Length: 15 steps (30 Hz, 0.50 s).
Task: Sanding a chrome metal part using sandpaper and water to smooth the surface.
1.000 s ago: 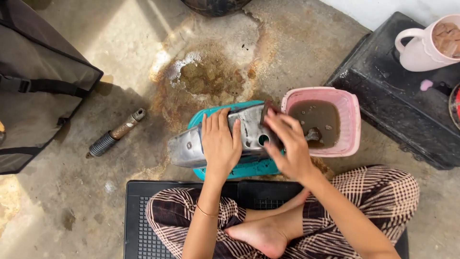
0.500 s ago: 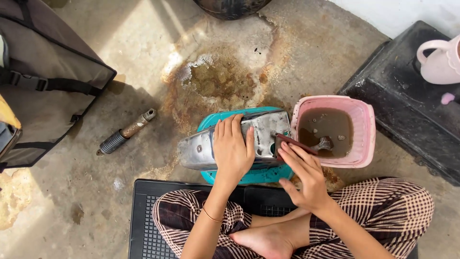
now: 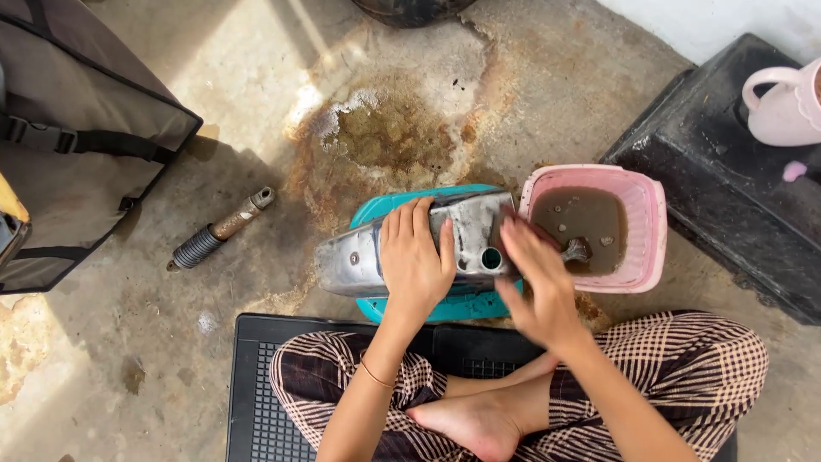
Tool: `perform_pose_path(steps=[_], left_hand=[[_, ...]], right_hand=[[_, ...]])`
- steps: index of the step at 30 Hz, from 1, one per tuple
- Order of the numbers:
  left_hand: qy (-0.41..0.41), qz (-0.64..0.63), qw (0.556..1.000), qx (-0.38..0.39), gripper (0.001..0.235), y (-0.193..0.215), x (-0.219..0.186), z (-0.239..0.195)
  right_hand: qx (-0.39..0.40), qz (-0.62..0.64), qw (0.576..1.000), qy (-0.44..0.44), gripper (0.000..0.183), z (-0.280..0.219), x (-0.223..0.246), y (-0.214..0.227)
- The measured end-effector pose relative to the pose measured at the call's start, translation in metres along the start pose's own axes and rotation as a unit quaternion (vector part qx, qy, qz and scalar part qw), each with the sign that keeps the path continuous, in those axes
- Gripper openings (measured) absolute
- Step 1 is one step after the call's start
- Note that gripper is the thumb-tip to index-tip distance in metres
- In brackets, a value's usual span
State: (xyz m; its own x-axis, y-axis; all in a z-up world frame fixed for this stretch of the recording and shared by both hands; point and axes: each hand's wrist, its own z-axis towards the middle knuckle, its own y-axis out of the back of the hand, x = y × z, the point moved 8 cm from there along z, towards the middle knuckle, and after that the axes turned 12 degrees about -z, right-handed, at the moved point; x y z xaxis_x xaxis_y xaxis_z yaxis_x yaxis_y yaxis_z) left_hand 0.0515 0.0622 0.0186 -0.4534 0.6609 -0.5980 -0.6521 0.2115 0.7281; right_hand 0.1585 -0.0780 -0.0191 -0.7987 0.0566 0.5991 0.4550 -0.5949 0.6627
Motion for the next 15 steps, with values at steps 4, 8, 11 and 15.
perform_pose_path(steps=[4, 8, 11, 15], left_hand=[[0.0, 0.009, 1.0, -0.004, 0.042, 0.001, 0.001, -0.004], [0.01, -0.005, 1.0, -0.004, 0.042, 0.002, -0.001, 0.0], [0.01, -0.005, 1.0, -0.009, 0.042, 0.002, 0.001, 0.0], [-0.001, -0.003, 1.0, -0.013, 0.041, 0.002, 0.0, -0.002]], right_hand=[[-0.036, -0.004, 0.999, -0.009, 0.047, 0.048, -0.014, 0.002], [0.004, -0.038, 0.999, 0.006, 0.056, 0.003, 0.019, 0.012], [0.032, -0.045, 0.998, -0.003, 0.063, -0.015, 0.021, 0.006], [0.02, -0.043, 0.999, -0.007, 0.05, 0.043, 0.009, 0.008]])
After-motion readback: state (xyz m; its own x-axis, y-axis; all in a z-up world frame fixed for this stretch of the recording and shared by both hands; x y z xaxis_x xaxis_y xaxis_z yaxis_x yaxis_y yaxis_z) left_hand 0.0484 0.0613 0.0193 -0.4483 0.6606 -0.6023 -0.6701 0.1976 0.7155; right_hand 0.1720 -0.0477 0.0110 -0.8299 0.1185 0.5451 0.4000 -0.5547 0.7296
